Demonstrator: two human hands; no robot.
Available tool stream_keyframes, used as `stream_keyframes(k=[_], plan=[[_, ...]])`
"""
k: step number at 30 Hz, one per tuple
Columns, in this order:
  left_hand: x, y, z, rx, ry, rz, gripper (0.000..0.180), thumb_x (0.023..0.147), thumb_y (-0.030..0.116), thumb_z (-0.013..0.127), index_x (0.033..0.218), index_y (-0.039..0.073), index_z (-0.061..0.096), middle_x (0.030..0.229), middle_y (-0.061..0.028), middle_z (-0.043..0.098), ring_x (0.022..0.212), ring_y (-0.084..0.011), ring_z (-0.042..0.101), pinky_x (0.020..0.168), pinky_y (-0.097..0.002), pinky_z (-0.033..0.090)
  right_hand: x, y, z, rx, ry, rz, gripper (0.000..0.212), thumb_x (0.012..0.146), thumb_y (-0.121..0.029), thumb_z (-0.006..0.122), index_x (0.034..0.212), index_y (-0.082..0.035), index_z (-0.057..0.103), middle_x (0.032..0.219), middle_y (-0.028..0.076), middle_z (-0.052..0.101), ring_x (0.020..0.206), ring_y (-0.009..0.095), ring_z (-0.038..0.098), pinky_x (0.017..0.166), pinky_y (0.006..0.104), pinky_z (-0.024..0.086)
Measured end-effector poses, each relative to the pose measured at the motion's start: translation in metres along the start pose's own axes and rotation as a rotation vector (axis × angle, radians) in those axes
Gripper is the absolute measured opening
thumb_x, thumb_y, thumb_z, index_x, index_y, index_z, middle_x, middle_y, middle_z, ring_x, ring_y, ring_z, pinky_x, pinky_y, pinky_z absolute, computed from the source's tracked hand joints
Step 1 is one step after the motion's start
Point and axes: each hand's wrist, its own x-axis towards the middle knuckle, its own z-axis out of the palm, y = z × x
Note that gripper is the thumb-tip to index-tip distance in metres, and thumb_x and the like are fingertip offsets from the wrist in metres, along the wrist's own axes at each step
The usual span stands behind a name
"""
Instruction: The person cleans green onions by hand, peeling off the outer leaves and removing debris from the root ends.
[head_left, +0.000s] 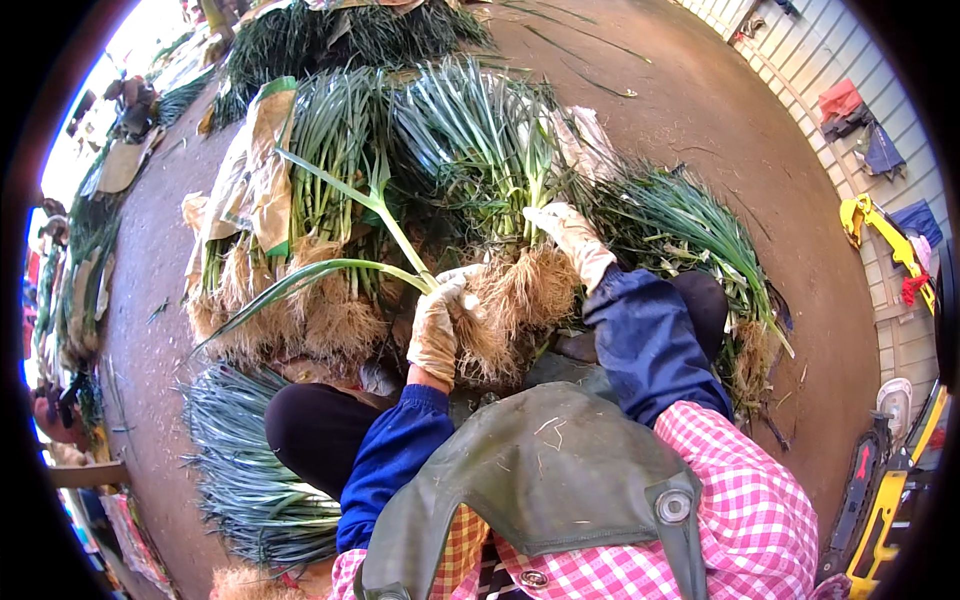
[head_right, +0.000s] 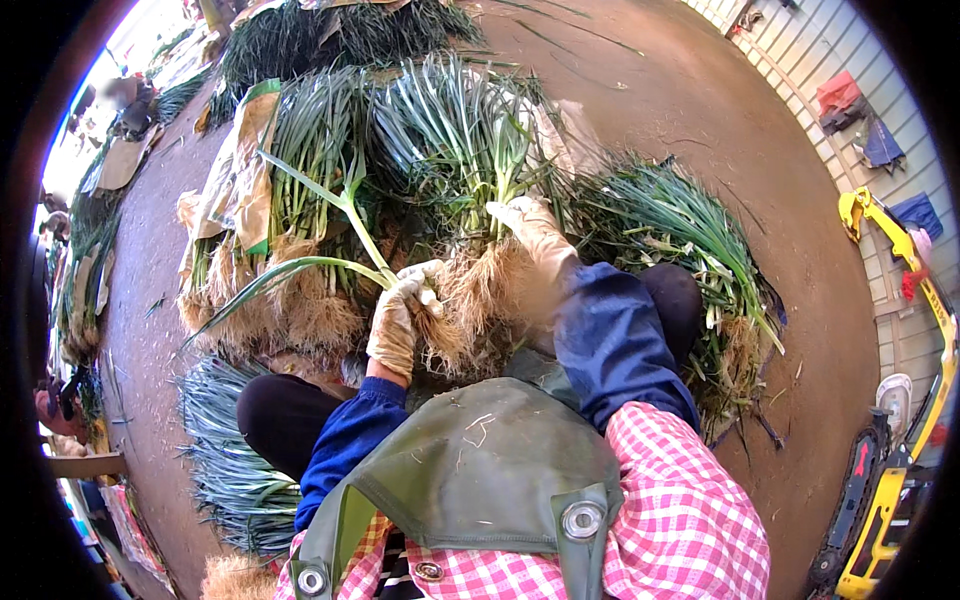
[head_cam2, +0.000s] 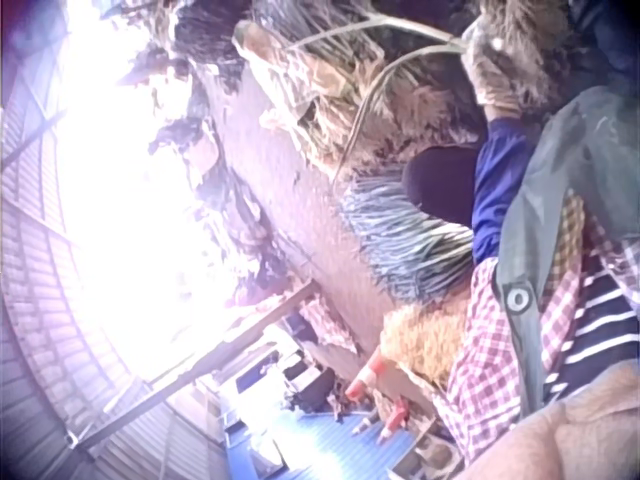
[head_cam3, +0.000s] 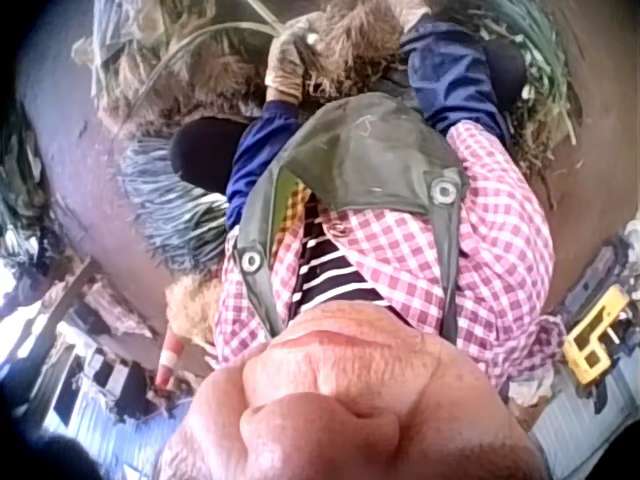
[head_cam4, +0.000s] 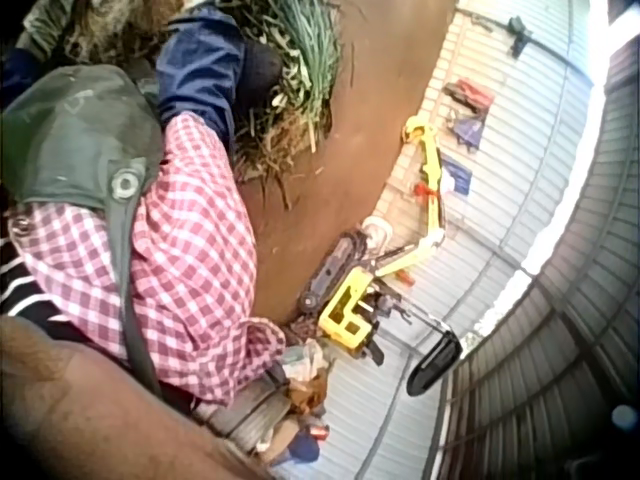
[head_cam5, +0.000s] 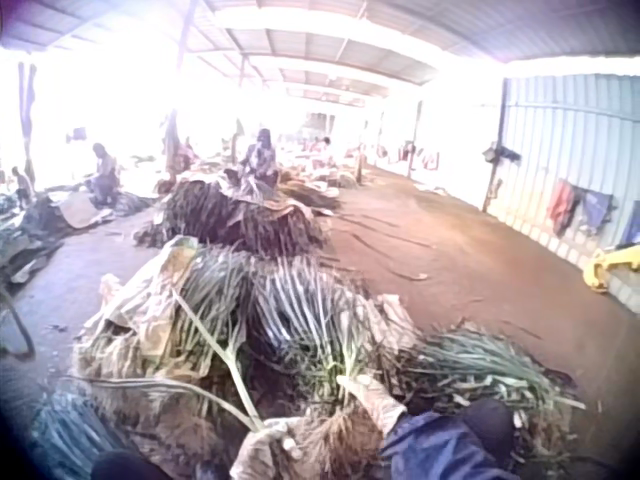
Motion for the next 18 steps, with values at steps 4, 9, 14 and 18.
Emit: stream_keyframes(k=[4, 9, 14, 18], plan=[[0.016, -0.019, 0.029, -0.055, -0.110, -0.062, 0.025, 0.087, 0.009, 0.053, 0.104, -0.005, 0.063, 0.059, -0.0051, 0.058, 0.046, -0.0137, 0.055, 0.046, -0.0248, 0.050, 0.017, 0.062, -0.011, 0.396, 0.379, 0.138, 0.036, 0.083, -0.031, 0.069, 0.105, -0.004, 0.065, 0.089, 0.006, 0.068, 0.085, 0.021, 0.061, 0.082, 0.0336, 0.046], [0.003, -0.006, -0.004, -0.027, -0.035, -0.022, 0.024, 0.086, 0.009, 0.053, 0.104, -0.004, 0.063, 0.063, -0.0051, 0.062, 0.049, -0.0127, 0.057, 0.048, -0.0238, 0.050, -0.001, -0.029, 0.009, -0.367, 0.526, -0.197, 0.026, 0.086, -0.025, 0.065, 0.104, -0.007, 0.064, 0.090, 0.012, 0.067, 0.078, 0.019, 0.064, 0.065, 0.0325, 0.050], [0.003, -0.007, 0.003, -0.023, 0.045, 0.123, 0.034, 0.083, 0.007, 0.054, 0.114, -0.003, 0.061, 0.099, -0.0142, 0.068, 0.084, -0.0196, 0.067, 0.074, -0.0266, 0.053, -0.037, -0.107, 0.003, -0.031, 0.018, -0.206, 0.037, 0.091, -0.028, 0.059, 0.123, -0.009, 0.055, 0.104, 0.014, 0.066, 0.078, 0.017, 0.065, 0.058, 0.0249, 0.051], [0.025, -0.040, -0.012, -0.146, 0.089, 0.061, 0.035, 0.083, 0.004, 0.050, 0.116, -0.005, 0.059, 0.103, -0.0167, 0.066, 0.090, -0.0249, 0.066, 0.084, -0.0332, 0.053, -0.018, -0.019, 0.060, 0.435, -0.166, -0.006, 0.029, 0.092, -0.031, 0.059, 0.108, -0.008, 0.066, 0.090, 0.004, 0.068, 0.072, 0.012, 0.063, 0.058, 0.0253, 0.050]])
